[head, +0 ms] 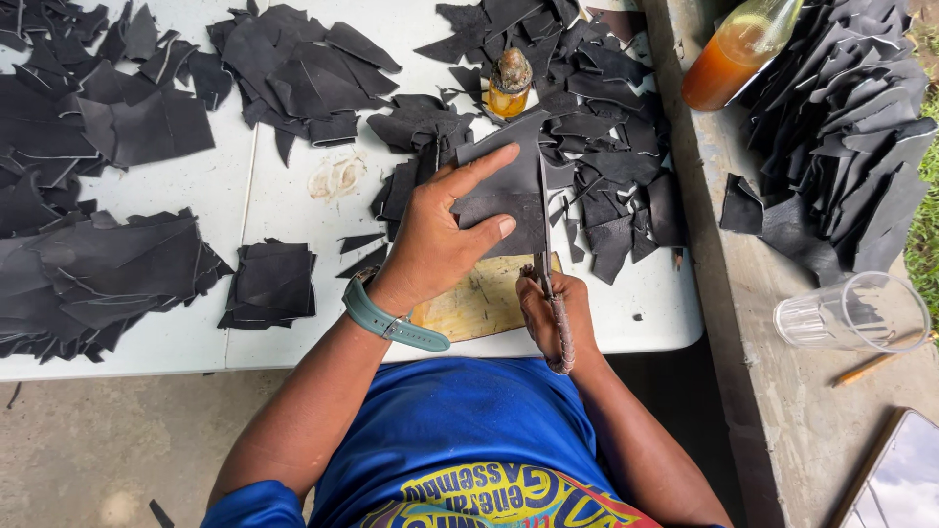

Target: The person cuts black material pieces using shears on a white table. They repeatedly pick up pieces, align them on a wooden template, trim edges, and place the cut pieces into a pile.

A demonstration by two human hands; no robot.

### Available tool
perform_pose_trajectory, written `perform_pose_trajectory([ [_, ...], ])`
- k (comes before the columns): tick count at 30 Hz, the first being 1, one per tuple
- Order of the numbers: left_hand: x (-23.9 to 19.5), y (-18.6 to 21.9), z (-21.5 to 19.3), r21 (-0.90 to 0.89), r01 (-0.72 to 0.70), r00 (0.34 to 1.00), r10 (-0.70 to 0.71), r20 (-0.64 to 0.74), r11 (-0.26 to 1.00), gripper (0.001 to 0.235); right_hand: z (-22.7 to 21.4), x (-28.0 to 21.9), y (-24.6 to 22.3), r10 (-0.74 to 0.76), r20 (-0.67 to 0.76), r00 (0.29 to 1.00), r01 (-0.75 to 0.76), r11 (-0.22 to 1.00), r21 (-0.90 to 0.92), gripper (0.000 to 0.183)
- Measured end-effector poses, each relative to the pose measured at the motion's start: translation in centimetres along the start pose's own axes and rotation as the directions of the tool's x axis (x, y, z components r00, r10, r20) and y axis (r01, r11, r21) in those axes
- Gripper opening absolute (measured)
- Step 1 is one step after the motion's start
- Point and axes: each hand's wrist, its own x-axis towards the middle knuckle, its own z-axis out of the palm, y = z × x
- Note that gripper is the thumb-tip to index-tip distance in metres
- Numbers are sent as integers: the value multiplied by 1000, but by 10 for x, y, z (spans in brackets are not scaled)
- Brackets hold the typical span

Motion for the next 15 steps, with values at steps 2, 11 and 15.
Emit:
perform_pose_trajectory([
  [2, -1, -1, 0, -44, -19, 1000, 19, -6, 999, 62, 1, 2, -2, -7, 7, 1000, 7, 1000, -9, 32],
  [11, -13, -1, 17, -97, 63, 997, -59, 45, 993, 62, -4, 6, 1, -89, 18, 996, 88, 995, 51, 31],
  [15, -16, 0, 16, -113, 48, 998, -43, 42, 992, 63, -4, 9, 3, -146, 29, 989, 146, 989, -7, 25],
])
